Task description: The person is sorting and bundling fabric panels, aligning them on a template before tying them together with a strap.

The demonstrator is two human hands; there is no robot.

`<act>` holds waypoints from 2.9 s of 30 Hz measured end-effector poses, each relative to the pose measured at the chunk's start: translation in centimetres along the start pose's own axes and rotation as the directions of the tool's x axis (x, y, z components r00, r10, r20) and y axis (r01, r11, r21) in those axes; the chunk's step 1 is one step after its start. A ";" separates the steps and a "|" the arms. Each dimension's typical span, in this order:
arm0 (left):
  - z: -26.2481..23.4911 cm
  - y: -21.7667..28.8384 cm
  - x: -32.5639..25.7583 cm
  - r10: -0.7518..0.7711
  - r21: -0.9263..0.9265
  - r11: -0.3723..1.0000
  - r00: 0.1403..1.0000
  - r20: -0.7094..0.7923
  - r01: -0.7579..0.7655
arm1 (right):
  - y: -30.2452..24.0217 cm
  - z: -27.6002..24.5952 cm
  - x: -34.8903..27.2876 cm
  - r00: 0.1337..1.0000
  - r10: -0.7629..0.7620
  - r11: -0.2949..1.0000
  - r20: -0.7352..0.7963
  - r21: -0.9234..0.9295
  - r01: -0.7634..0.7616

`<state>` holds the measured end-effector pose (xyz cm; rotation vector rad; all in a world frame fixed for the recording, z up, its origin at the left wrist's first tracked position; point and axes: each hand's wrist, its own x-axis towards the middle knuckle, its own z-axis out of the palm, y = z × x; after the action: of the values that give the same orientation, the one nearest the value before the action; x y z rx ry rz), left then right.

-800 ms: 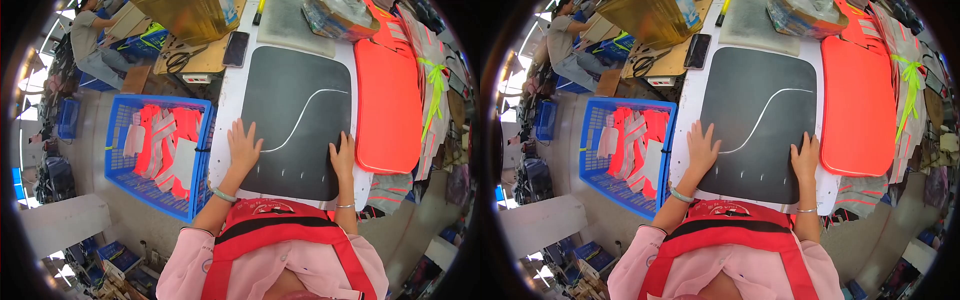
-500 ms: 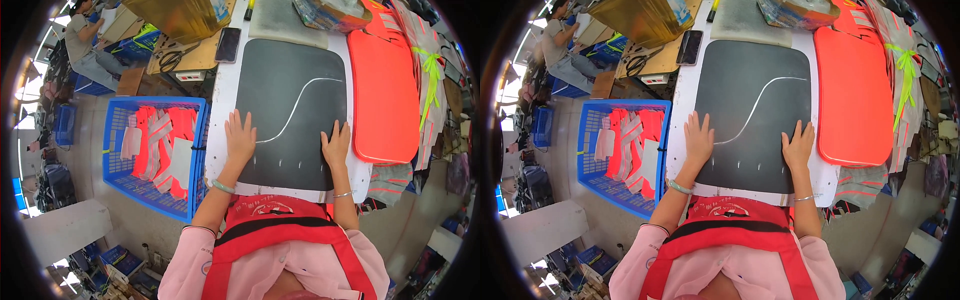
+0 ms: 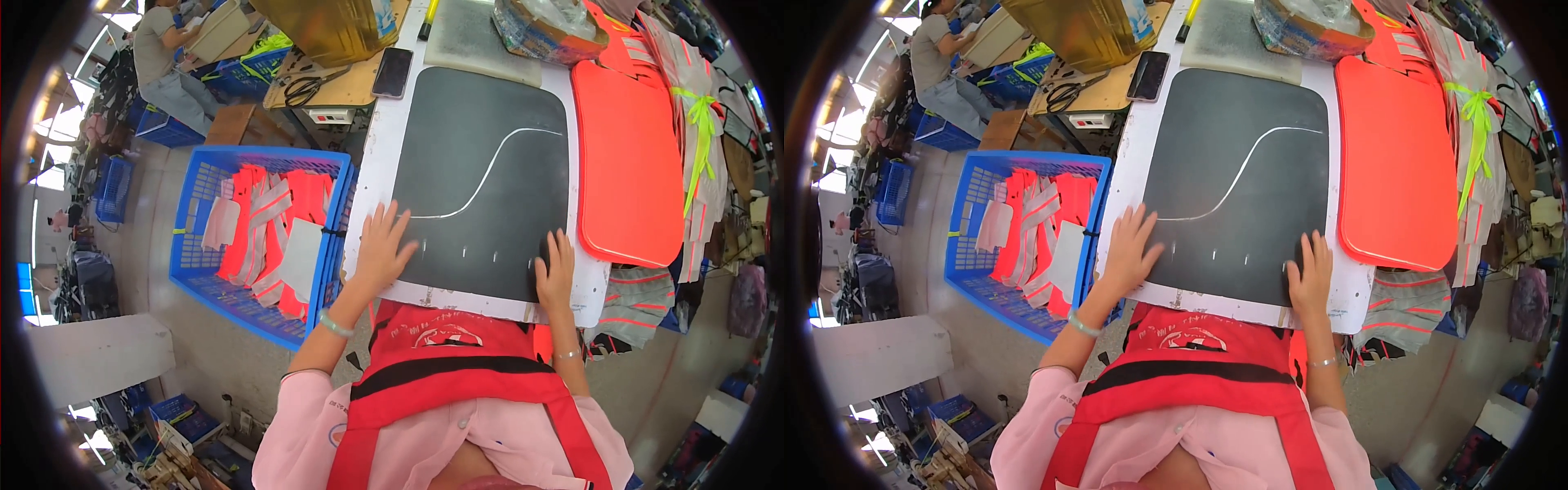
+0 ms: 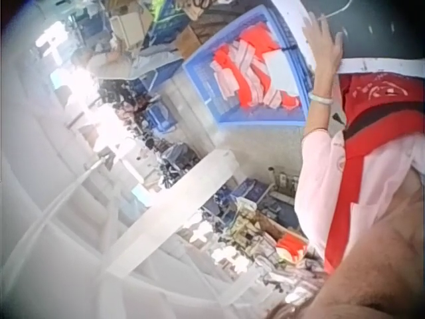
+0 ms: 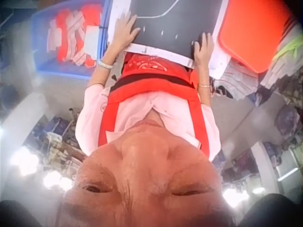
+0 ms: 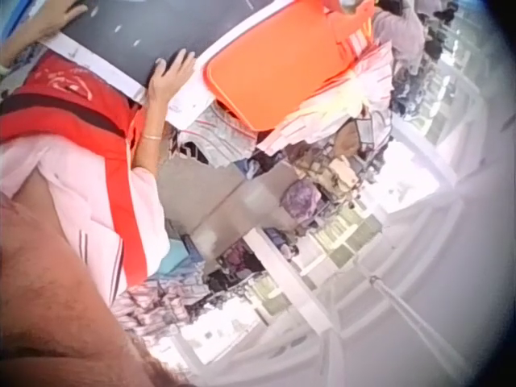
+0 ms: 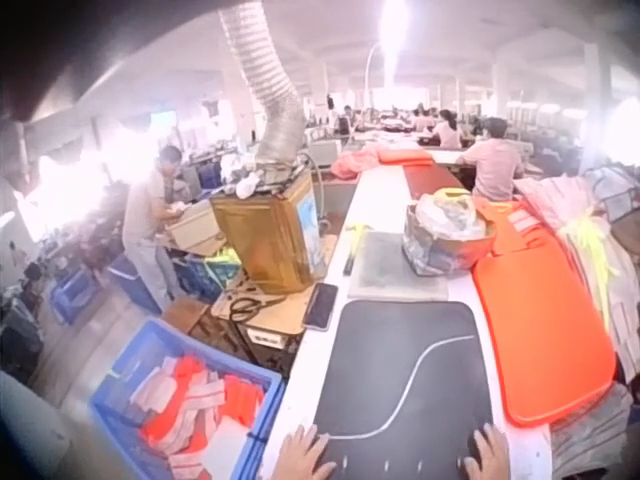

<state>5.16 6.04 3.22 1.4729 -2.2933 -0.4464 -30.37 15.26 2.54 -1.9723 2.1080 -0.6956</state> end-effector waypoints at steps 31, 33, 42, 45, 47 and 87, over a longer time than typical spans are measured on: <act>3.2 -0.6 -7.8 0.260 0.276 0.934 0.961 -0.092 -0.226 | 2.3 0.1 -7.3 0.971 -0.002 1.000 -0.238 -0.010 -0.001; 3.0 -0.7 -8.1 0.269 0.291 0.929 0.958 -0.103 -0.229 | 1.8 0.1 -7.1 0.968 0.011 1.000 -0.251 0.019 -0.007; 3.3 0.3 -7.8 0.292 0.294 0.920 0.954 -0.070 -0.260 | 2.3 -0.9 -7.4 0.975 0.034 0.999 -0.221 -0.016 -0.038; 3.3 0.2 -7.5 0.304 0.300 0.914 0.950 -0.067 -0.271 | 2.5 -0.8 -7.2 0.975 0.032 0.999 -0.220 -0.018 -0.037; 3.4 0.1 -7.2 0.304 0.306 0.911 0.952 -0.045 -0.277 | 2.2 -1.0 -7.0 0.974 0.045 0.999 -0.222 0.001 -0.046; -1.3 3.4 -5.8 0.104 -0.132 0.983 0.981 -0.162 -0.126 | 13.8 -8.8 5.8 0.926 0.375 0.859 -0.044 0.392 -0.329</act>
<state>5.22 12.60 5.10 1.2536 -2.1643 -0.4361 -47.17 11.72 5.16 -1.3255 2.1174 -1.0688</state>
